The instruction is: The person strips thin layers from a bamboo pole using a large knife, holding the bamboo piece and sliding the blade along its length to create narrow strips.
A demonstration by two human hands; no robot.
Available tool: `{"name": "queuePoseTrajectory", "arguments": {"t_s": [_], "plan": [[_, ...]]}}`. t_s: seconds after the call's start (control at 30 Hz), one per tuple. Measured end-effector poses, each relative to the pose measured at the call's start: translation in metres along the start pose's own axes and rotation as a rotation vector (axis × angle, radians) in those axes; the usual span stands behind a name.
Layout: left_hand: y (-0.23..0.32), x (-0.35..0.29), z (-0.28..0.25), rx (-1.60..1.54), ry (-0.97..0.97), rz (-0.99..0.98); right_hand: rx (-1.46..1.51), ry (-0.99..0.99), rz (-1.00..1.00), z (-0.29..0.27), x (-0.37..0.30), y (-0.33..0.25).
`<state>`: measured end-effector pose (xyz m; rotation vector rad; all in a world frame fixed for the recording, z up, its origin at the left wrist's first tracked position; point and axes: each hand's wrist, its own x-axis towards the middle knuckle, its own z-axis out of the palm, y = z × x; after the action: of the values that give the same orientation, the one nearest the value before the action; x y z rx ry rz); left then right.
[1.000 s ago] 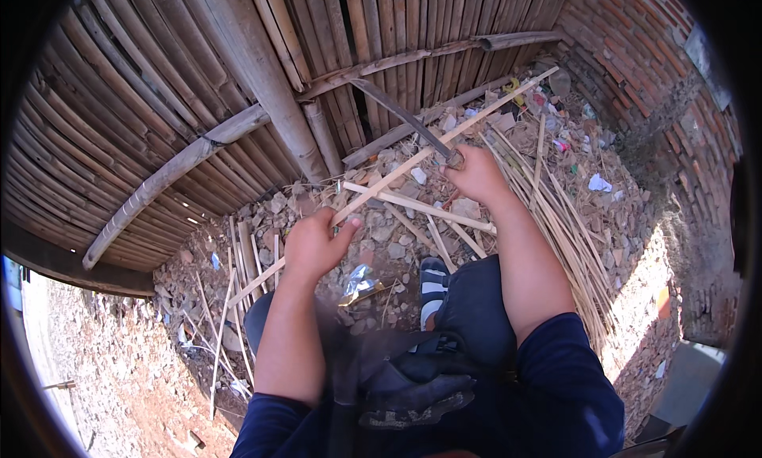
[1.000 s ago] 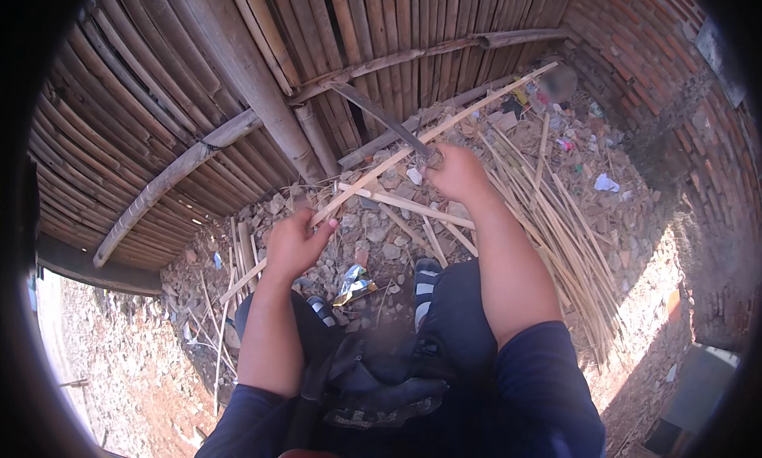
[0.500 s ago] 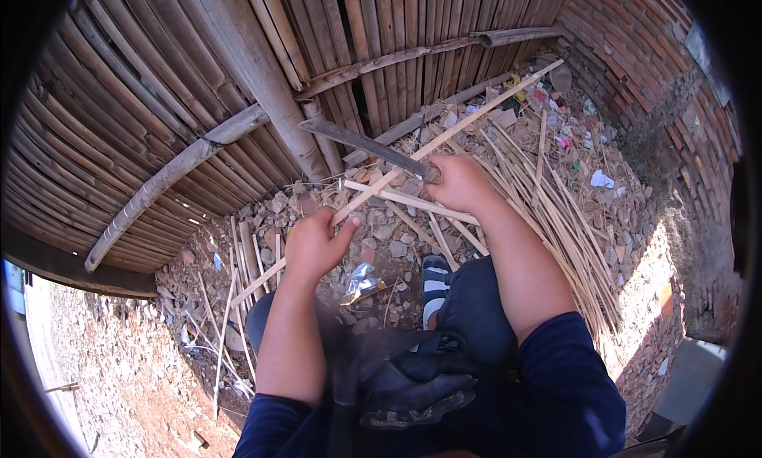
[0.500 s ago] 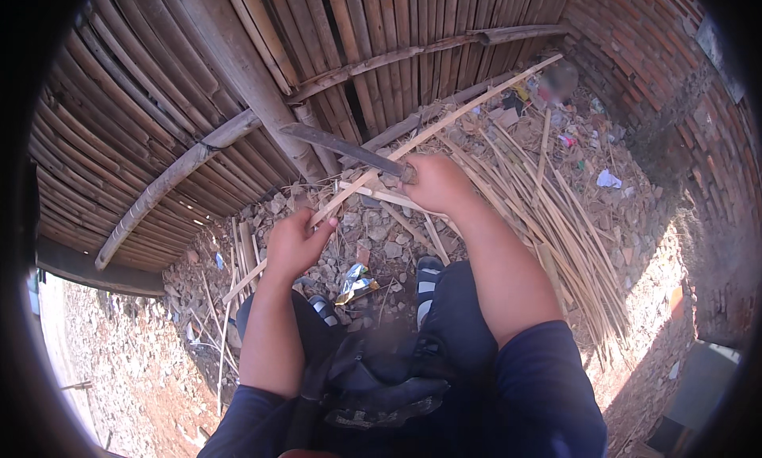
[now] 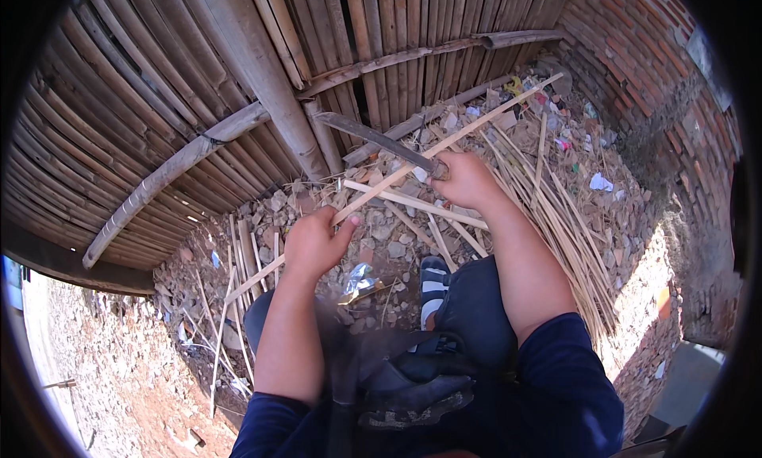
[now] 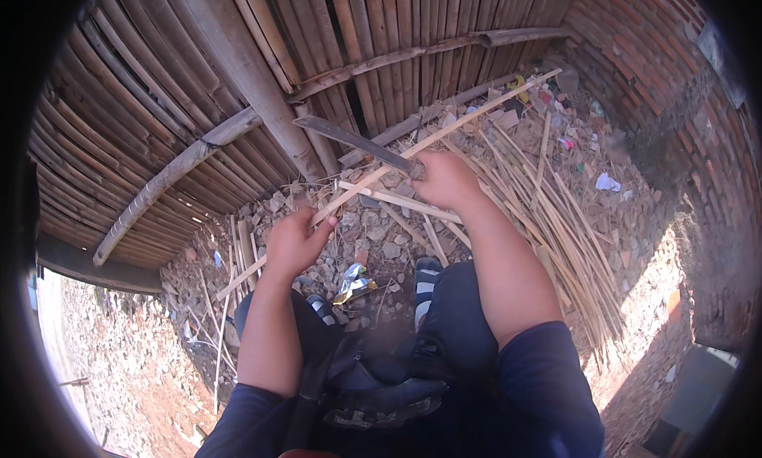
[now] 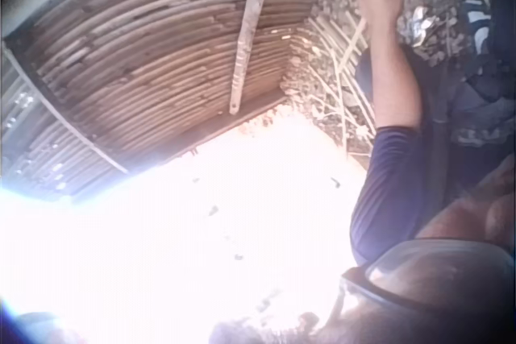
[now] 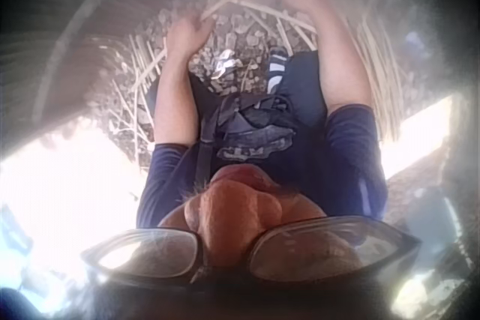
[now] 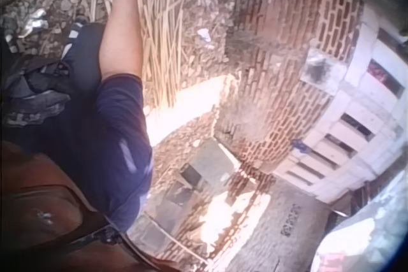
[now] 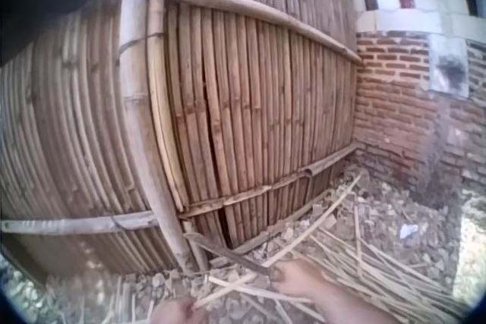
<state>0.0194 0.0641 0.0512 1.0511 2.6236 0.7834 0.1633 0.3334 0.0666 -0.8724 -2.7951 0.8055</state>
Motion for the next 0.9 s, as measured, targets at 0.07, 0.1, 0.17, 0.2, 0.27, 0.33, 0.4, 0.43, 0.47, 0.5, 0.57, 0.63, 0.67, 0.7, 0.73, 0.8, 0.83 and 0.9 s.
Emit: {"name": "queuePoseTrajectory", "arguments": {"t_s": [0.07, 0.1, 0.17, 0.2, 0.27, 0.33, 0.4, 0.43, 0.47, 0.5, 0.57, 0.63, 0.67, 0.7, 0.73, 0.8, 0.83, 0.9], "plan": [[0.000, 0.000, 0.002, -0.010, 0.003, 0.006, -0.052, 0.063, -0.087, 0.002, 0.001, 0.005], [0.000, 0.000, 0.003, -0.016, 0.012, 0.007, -0.050, 0.065, -0.084, 0.001, 0.000, 0.007], [0.001, 0.000, 0.004, -0.025, 0.021, 0.006, 0.053, 0.081, -0.037, -0.002, 0.000, 0.011], [0.001, 0.001, 0.004, -0.027, 0.017, 0.010, 0.052, 0.081, -0.037, -0.001, 0.001, 0.014], [0.003, 0.002, 0.004, -0.033, 0.012, 0.015, 0.074, 0.103, -0.001, -0.001, 0.002, 0.016], [0.004, 0.002, 0.004, -0.001, 0.002, 0.019, 0.024, 0.037, 0.048, -0.009, -0.001, 0.004], [0.003, 0.001, 0.004, 0.002, 0.004, 0.015, -0.023, -0.032, 0.094, -0.005, 0.001, 0.001], [0.004, 0.001, 0.004, 0.005, 0.004, 0.020, -0.015, -0.026, 0.033, 0.002, 0.002, 0.004], [0.004, 0.002, 0.005, 0.007, 0.003, 0.023, -0.006, -0.021, -0.029, 0.006, 0.003, 0.007], [0.005, 0.002, 0.005, 0.006, 0.002, 0.024, -0.005, -0.019, -0.026, 0.007, 0.003, 0.010], [0.003, 0.001, 0.004, 0.009, 0.003, 0.019, -0.076, -0.055, -0.033, 0.005, 0.001, -0.006], [0.001, 0.001, 0.004, 0.006, 0.010, 0.006, -0.065, -0.045, -0.018, 0.005, -0.001, -0.008], [0.001, 0.000, 0.004, 0.005, 0.010, 0.006, -0.058, -0.034, -0.003, 0.005, -0.001, -0.009], [0.002, 0.000, 0.003, 0.006, 0.008, 0.011, -0.058, -0.035, -0.003, 0.006, -0.001, -0.007], [0.002, 0.001, 0.003, 0.004, 0.007, 0.018, -0.003, -0.029, 0.006, 0.006, 0.000, -0.003], [0.004, 0.001, 0.003, -0.002, -0.004, 0.022, 0.048, -0.024, 0.015, 0.005, 0.000, 0.001], [0.004, 0.001, 0.003, -0.003, -0.013, 0.024, 0.031, -0.015, 0.037, 0.004, 0.000, 0.001], [0.004, 0.001, 0.003, 0.004, -0.015, 0.022, 0.013, -0.008, 0.057, 0.000, 0.000, -0.003]]}}
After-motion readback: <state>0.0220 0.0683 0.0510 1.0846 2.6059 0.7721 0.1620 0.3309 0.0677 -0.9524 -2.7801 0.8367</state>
